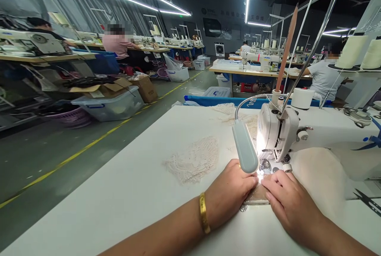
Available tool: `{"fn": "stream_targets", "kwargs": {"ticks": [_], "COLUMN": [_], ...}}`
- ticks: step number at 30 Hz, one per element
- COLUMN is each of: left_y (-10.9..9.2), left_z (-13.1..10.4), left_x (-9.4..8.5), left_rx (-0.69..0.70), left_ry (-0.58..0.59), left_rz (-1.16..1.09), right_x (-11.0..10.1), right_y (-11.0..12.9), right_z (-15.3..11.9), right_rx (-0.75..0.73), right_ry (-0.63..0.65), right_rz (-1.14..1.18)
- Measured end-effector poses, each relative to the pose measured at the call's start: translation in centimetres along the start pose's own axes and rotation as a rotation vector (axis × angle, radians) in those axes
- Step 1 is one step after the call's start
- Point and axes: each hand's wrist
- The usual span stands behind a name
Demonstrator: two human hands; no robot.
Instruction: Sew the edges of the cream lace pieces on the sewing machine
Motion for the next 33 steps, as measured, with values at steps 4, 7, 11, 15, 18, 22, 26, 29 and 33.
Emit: {"fn": "stream_targets", "kwargs": {"ticks": [4, 7, 11, 15, 18, 22, 26, 29, 33], "left_y": [0.01, 0.01, 0.12, 0.30, 0.44, 0.54, 0.57, 0.57, 0.64], "left_z": [-0.05, 0.15, 0.48, 0.49, 0.44, 0.45, 0.36, 0.27, 0.33], "left_x": [-0.06, -0.27, -0.45, -0.36, -0.29, -0.32, -0.28, -0.20, -0.25], "left_rx": [0.001, -0.008, -0.012, -0.011, -0.001, 0.004, -0.003, -0.016, -0.003], "left_ry": [0.020, 0.031, 0.034, 0.038, 0.047, 0.042, 0.032, 0.010, 0.011], "left_rz": [-0.009, -0.003, 0.031, 0.045, 0.039, 0.036, 0.053, 0.074, 0.040], "right_x": [0.04, -0.06, -0.23, -0.19, 0.03, 0.27, 0.19, 0.00, -0.22], "right_y": [0.02, 0.07, 0.01, -0.27, -0.47, -0.45, -0.17, 0.05, 0.17], "right_z": [0.02, 0.18, 0.39, 0.39, 0.34, 0.39, 0.59, 0.73, 0.77], "right_rx": [0.009, 0.017, 0.041, 0.031, 0.042, 0.022, 0.032, 0.048, 0.053], "right_ry": [0.019, 0.019, 0.020, -0.008, -0.056, -0.040, 0.003, 0.032, 0.046], "right_rz": [0.007, 0.008, -0.014, -0.021, -0.036, -0.049, -0.046, -0.039, -0.036]}}
Point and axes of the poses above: each hand's wrist, its own z-axis towards the middle knuckle, its own x-axis out of the palm, y = z × x, and after that the axes turned 1 degree about y, right-handed
